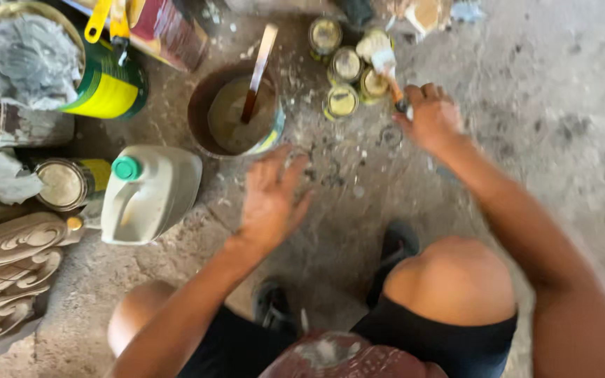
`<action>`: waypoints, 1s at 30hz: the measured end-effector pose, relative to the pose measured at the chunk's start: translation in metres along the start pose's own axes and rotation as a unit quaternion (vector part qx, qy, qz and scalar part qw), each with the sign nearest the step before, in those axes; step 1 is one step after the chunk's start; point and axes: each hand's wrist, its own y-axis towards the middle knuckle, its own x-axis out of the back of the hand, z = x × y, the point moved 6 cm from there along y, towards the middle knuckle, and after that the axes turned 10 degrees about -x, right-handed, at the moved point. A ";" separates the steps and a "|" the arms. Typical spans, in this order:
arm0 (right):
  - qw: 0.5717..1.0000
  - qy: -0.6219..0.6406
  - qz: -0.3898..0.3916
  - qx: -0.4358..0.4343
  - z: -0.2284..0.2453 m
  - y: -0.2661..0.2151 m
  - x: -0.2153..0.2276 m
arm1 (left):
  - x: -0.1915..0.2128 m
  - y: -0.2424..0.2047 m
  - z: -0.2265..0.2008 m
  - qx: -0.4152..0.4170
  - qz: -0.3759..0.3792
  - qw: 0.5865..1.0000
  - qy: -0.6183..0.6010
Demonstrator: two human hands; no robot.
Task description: The person opens a large paint can and stirs the contents with a stick. They then pour the paint into a larger bucket and add a liquid from a plastic jug. Finally, they open a small jar and stir its contents into the bucket.
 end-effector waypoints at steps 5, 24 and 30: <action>0.994 0.093 -0.064 0.006 0.007 0.050 -0.051 | -0.080 0.063 -0.001 0.049 -0.006 0.999 0.003; 0.905 0.349 -0.154 -0.186 -0.081 -0.004 -0.067 | -0.203 0.158 0.046 0.154 0.003 0.985 0.079; 0.900 0.360 -0.116 -0.214 -0.077 -0.002 -0.069 | -0.185 0.129 0.065 0.160 -0.060 0.979 0.109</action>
